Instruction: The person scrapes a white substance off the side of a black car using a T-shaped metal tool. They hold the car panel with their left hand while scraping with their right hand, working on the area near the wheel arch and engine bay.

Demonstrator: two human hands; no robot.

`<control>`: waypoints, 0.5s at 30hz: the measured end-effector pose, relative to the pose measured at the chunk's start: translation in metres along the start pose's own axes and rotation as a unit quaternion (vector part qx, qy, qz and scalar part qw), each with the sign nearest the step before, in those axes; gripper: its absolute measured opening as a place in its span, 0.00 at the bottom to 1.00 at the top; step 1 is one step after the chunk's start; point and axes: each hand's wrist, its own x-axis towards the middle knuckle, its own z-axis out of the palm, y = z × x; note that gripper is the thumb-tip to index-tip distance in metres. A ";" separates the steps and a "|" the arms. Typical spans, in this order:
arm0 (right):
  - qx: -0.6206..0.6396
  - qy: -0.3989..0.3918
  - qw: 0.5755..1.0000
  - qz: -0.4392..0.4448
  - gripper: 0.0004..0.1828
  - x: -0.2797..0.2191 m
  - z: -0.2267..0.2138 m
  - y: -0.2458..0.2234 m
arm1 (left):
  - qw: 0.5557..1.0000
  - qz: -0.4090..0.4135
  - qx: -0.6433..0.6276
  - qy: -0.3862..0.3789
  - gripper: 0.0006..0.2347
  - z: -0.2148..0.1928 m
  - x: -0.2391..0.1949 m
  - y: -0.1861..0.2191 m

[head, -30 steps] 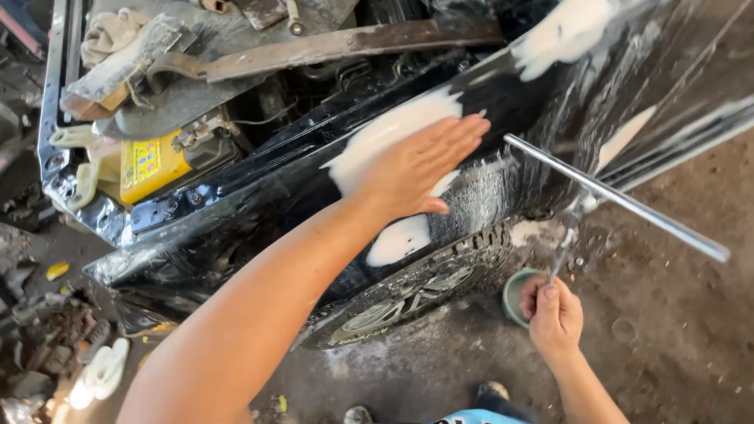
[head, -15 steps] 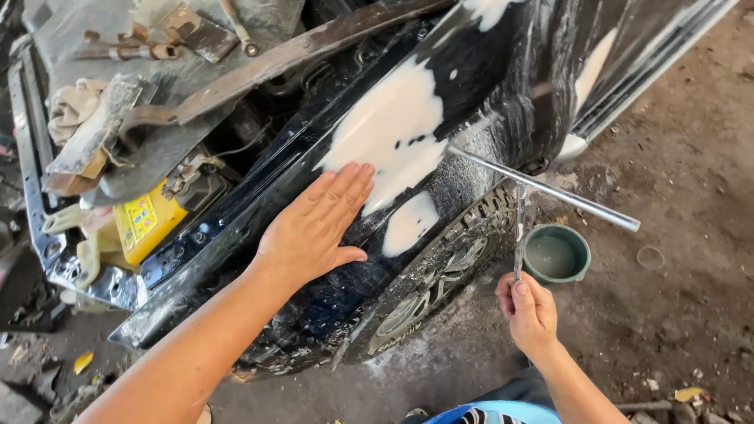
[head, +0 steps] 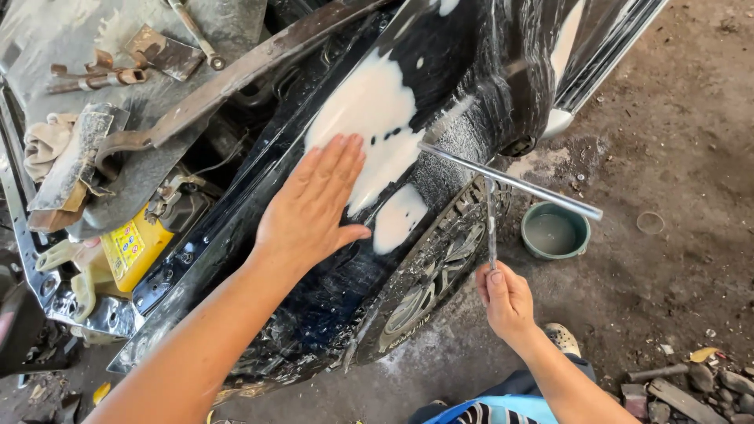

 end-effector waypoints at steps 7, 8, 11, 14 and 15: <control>0.095 -0.023 0.995 0.013 0.23 -0.010 -0.006 0.030 | 0.999 0.001 -0.040 -0.010 0.45 0.009 -0.014 0.001; 0.095 -0.023 0.995 0.014 0.23 -0.010 -0.007 0.029 | 0.999 0.001 -0.041 -0.011 0.45 0.007 -0.005 0.000; 0.082 -0.023 0.996 0.027 0.23 -0.010 -0.009 0.023 | 1.000 0.005 -0.018 -0.001 0.45 0.002 0.022 -0.001; 0.107 -0.013 0.994 0.028 0.21 -0.009 -0.012 0.019 | 0.999 0.025 0.033 -0.004 0.46 0.000 0.052 -0.002; 0.104 -0.016 0.994 0.017 0.21 -0.009 -0.014 0.021 | 0.999 0.023 0.033 -0.004 0.46 -0.001 0.060 -0.002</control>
